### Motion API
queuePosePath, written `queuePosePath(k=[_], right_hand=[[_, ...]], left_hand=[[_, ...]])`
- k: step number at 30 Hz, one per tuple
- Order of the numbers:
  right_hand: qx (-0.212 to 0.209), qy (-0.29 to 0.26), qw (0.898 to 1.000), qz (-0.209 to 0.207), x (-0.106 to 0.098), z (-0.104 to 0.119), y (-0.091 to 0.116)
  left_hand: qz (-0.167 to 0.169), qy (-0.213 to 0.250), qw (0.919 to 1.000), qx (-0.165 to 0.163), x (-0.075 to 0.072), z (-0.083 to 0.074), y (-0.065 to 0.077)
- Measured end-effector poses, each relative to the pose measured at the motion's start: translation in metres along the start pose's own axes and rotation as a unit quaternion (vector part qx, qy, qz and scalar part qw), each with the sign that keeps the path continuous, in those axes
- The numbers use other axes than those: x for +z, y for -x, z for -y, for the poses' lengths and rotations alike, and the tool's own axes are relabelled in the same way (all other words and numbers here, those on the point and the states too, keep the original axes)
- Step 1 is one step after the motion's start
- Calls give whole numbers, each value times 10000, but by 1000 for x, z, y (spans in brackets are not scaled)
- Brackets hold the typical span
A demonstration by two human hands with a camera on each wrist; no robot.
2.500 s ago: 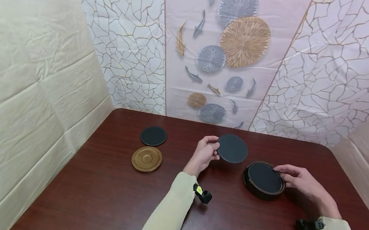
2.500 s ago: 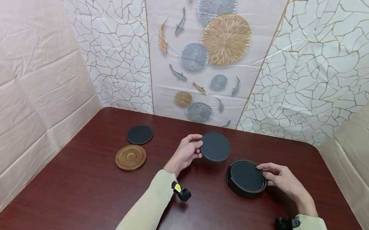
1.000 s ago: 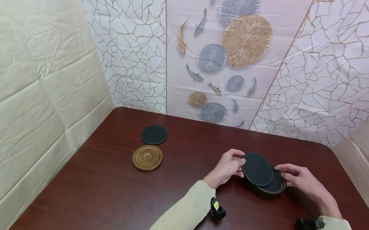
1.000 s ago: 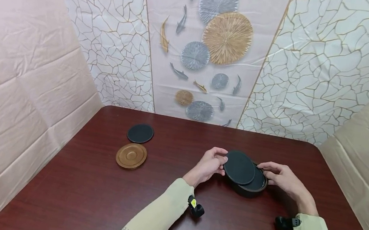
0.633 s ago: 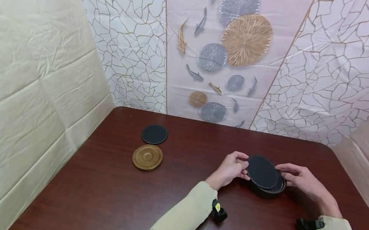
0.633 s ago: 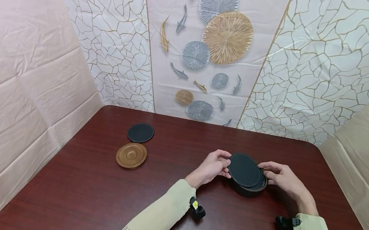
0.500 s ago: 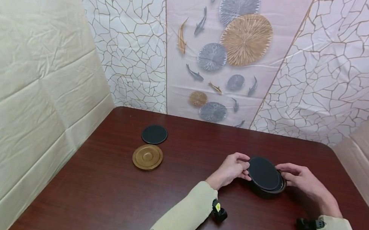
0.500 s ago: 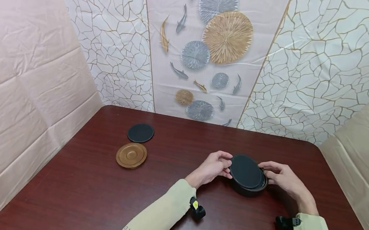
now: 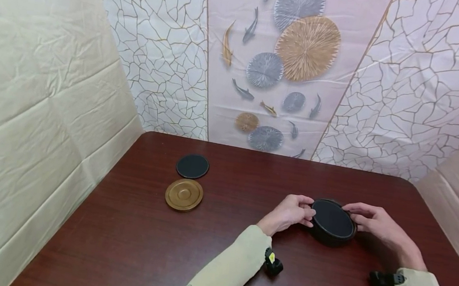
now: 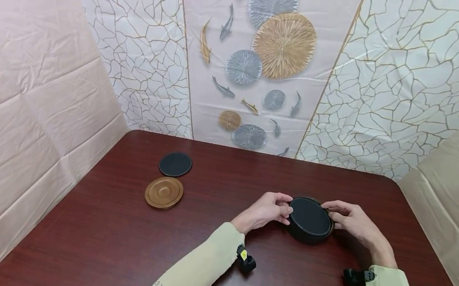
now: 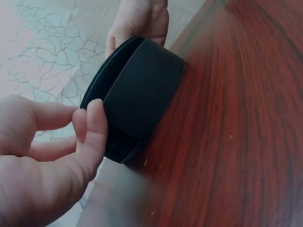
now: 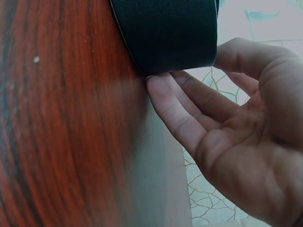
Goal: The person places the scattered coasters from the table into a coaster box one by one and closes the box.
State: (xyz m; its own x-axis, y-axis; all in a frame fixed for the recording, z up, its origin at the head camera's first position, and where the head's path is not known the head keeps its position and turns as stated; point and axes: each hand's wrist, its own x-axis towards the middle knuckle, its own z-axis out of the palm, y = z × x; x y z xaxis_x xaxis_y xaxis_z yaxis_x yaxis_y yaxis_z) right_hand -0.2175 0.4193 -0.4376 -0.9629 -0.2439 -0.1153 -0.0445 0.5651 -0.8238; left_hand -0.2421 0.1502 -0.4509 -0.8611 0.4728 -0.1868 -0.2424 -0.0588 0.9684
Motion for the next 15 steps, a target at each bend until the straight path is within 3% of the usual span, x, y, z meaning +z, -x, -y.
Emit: queuePosePath(k=[4,9,15], right_hand=[[31,13,10000,11,0,0,0],[29,57,10000,-2,-1,0,0],[41,18,10000,-21,-1,0,-1]], left_hand=[[202,-781,9967,3,-4,-2,1],[394,-1746,9837,173,-9,-4,2],[443,-2099,9766,181,-11,-5,3]])
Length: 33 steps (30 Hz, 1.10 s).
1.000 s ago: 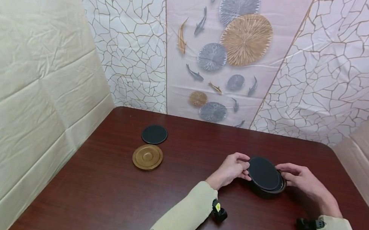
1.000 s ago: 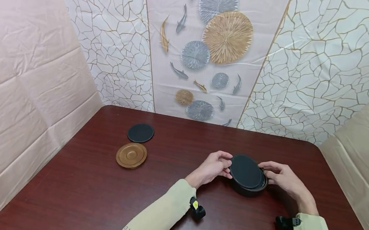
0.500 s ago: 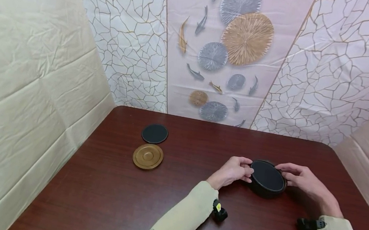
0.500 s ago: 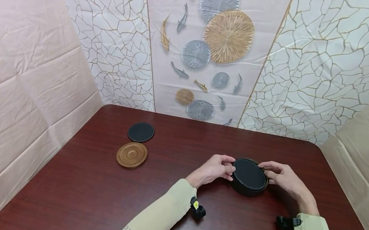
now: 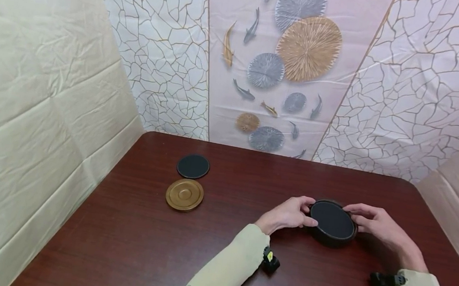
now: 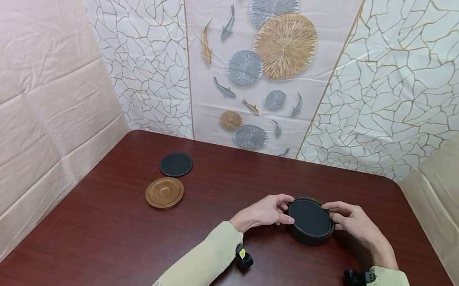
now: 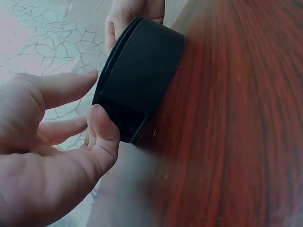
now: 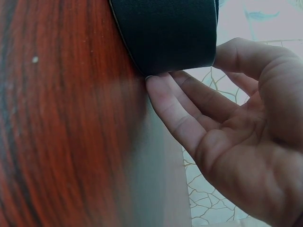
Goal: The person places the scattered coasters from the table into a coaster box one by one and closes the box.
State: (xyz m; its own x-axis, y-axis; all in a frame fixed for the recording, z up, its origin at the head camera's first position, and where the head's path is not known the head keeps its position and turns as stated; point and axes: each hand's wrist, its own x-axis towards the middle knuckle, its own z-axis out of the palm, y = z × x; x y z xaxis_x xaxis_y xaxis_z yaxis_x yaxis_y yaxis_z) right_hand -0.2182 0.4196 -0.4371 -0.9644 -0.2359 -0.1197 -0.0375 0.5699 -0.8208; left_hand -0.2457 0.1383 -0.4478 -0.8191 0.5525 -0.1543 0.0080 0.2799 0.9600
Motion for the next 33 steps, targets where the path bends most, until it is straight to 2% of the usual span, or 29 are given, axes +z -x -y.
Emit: queuePosePath(k=[5,11,15,22,26,33], right_hand=[[46,-141,9999,-37,0,0,-1],[42,-140,9999,-44,0,2,1],[57,-131,9999,-3,-1,2,1],[110,-84,9999,54,1,3,1],[129,-58,9999,51,0,1,2],[68,-242,9996,83,-2,-1,1]], left_hand=[[-252,-454,9986,26,2,-2,1],[-695,-1157,9908,75,4,-5,3],[-748,-1462,9863,121,3,-5,3],[-725,-1592,9843,229,3,-3,3],[-678,-1693,9827,321,-6,-8,5],[-599,-1849,9800,435,-32,-13,10]])
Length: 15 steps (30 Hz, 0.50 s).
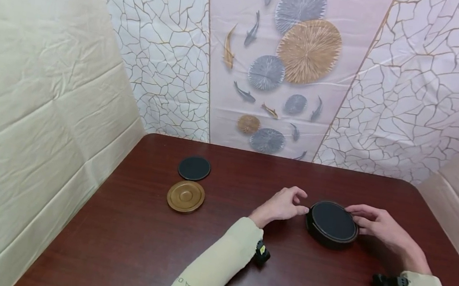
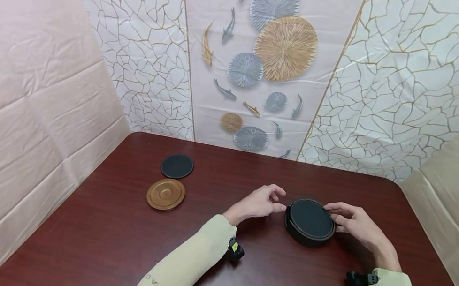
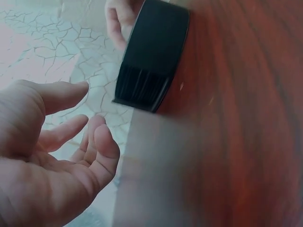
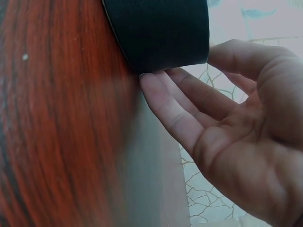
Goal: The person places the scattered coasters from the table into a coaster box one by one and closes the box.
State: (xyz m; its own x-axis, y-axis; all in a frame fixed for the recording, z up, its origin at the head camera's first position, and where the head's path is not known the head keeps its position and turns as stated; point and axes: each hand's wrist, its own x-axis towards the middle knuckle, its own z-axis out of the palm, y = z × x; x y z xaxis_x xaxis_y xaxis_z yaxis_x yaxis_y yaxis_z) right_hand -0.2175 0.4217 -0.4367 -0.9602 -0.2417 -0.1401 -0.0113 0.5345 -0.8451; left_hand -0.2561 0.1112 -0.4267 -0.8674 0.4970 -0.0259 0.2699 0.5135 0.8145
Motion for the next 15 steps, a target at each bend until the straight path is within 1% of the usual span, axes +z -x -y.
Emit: queuePosePath(k=[4,9,12,15], right_hand=[[-37,-38,10000,50,0,-2,-2],[-71,-93,9999,22,-2,-4,-2],[-47,-232,9997,40,-3,-5,-1],[-83,-392,9991,143,-3,-6,0]], left_hand=[[50,-58,10000,39,-20,5,1],[-7,-272,9996,4,-45,12,1],[-47,-420,9991,-23,-56,14,1],[-82,-560,9984,-6,-66,16,2]])
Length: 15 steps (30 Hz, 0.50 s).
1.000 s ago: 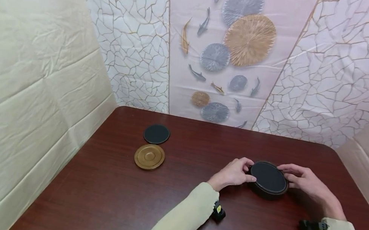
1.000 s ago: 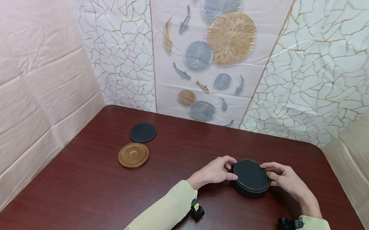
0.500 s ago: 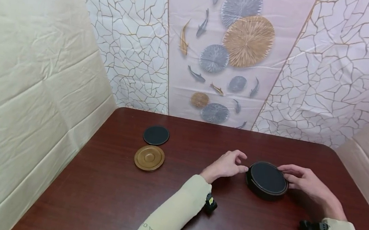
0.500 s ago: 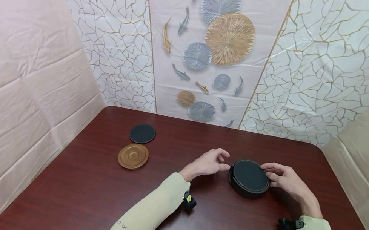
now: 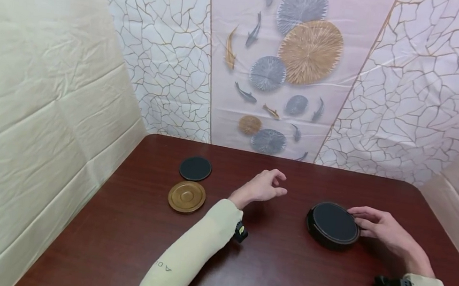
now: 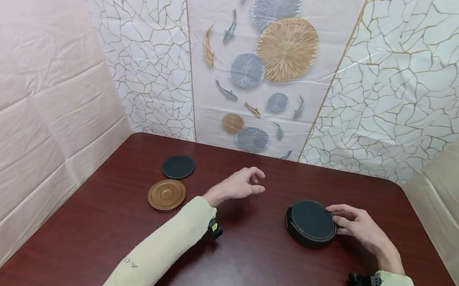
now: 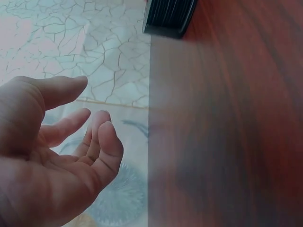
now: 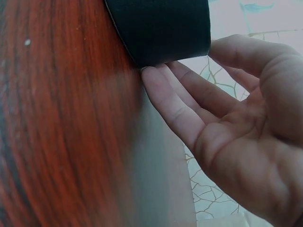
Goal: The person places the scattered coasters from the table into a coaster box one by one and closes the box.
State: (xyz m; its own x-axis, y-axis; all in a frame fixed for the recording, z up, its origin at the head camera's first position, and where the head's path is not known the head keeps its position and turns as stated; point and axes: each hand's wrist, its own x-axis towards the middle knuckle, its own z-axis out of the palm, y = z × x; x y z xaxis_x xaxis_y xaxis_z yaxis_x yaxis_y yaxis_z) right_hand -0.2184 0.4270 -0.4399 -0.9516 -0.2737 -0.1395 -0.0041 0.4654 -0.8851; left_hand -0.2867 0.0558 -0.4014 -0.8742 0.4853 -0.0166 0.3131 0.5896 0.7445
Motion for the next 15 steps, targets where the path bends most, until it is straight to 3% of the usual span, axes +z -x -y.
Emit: queuePosePath(k=[8,15], right_hand=[[27,-143,9999,-21,0,-2,1],[30,-140,9999,-32,1,-4,0]], left_hand=[[135,-258,9995,118,-25,7,0],[-29,-384,9993,21,-53,20,2]])
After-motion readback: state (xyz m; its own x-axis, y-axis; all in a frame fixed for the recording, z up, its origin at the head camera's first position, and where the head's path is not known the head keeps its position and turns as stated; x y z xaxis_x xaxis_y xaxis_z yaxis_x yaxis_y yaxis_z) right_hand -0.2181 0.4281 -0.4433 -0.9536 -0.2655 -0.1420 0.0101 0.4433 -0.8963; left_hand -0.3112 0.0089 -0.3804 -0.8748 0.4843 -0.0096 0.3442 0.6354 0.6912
